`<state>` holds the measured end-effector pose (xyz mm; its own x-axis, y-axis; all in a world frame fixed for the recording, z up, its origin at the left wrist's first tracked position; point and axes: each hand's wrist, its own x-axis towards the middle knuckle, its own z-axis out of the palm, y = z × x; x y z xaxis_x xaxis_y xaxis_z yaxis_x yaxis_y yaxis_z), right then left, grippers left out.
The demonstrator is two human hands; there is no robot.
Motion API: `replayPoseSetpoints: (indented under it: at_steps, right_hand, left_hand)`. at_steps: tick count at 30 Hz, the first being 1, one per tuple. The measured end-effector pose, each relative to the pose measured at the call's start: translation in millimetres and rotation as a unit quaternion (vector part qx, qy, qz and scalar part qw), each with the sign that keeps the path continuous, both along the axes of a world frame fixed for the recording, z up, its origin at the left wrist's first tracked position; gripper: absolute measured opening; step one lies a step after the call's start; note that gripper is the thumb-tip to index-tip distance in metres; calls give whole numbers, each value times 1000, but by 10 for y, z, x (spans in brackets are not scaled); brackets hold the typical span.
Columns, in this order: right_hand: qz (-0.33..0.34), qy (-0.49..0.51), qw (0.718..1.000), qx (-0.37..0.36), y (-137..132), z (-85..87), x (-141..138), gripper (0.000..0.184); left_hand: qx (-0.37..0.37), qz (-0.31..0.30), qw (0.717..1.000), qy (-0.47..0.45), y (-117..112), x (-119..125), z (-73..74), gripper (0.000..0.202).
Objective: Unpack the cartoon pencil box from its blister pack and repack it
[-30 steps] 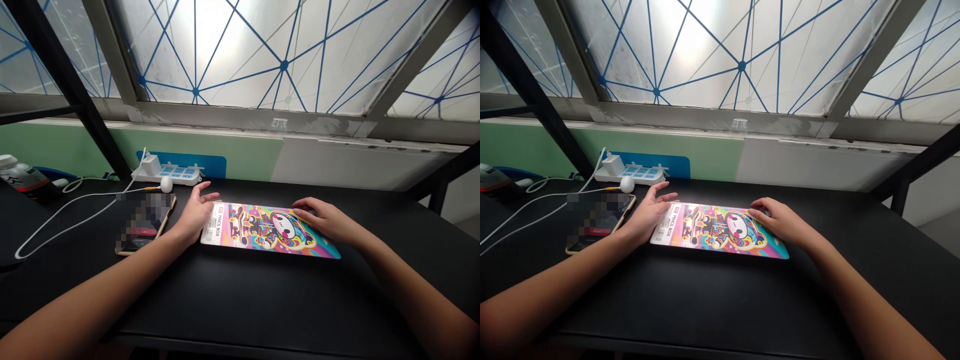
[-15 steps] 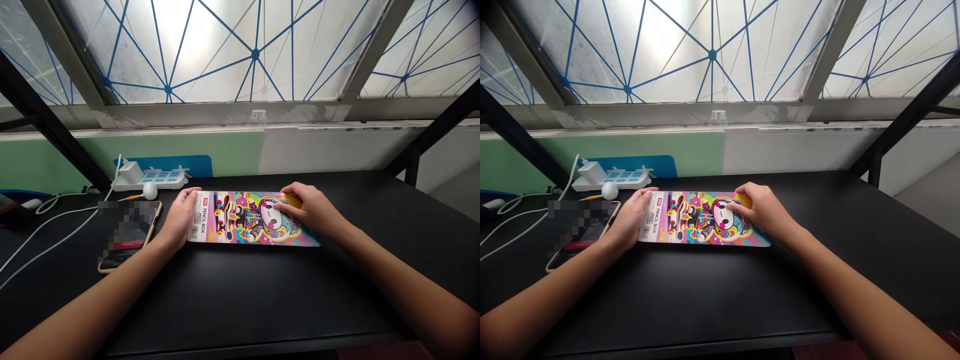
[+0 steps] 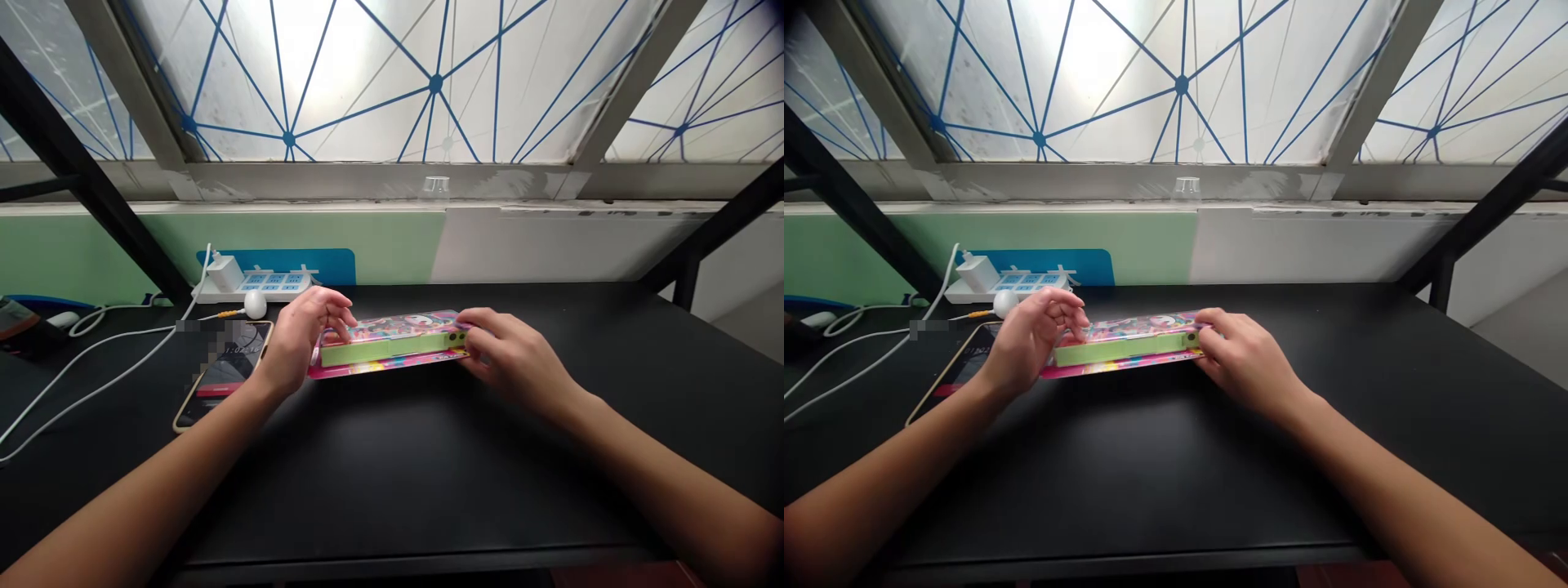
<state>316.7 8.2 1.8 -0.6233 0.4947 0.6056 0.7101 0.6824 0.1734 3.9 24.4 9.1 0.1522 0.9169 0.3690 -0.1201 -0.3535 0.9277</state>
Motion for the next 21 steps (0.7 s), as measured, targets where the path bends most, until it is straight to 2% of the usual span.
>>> replayPoseSetpoints:
  at_steps: [2,3,4,6,8,9,11,16,19,21]
  right_hand:
    - [21,-19,999,-14,-6,-29,-40,14]
    - [31,-23,999,-23,-13,-35,-59,12]
    - [37,-24,999,-31,-21,-39,-76,12]
    - [48,-27,998,-40,-36,-40,-103,13]
    - [59,-29,996,-53,-43,-47,-119,16]
    - [64,-30,995,-64,-42,-53,-122,18]
    - [72,-28,993,-91,-33,-71,-119,26]
    - [83,-22,985,-148,-23,-82,-81,43]
    - [61,26,984,-164,-21,-58,-53,53]
    - [38,60,985,-156,-1,-40,-21,53]
  left_hand:
    - [31,12,991,132,3,-30,8,35]
    - [53,14,974,219,0,-40,5,37]
    - [80,7,947,311,-5,-46,-3,44]
    - [135,-19,868,477,-17,-53,-33,68]
    - [173,-36,799,575,-26,-56,-66,79]
    - [184,-43,779,598,-29,-57,-78,77]
    - [199,-53,764,611,-29,-59,-94,70]
    - [231,-42,773,589,-25,-42,-132,70]
    - [254,-17,769,587,-46,4,-157,75]
    - [283,5,753,594,-81,46,-154,76]
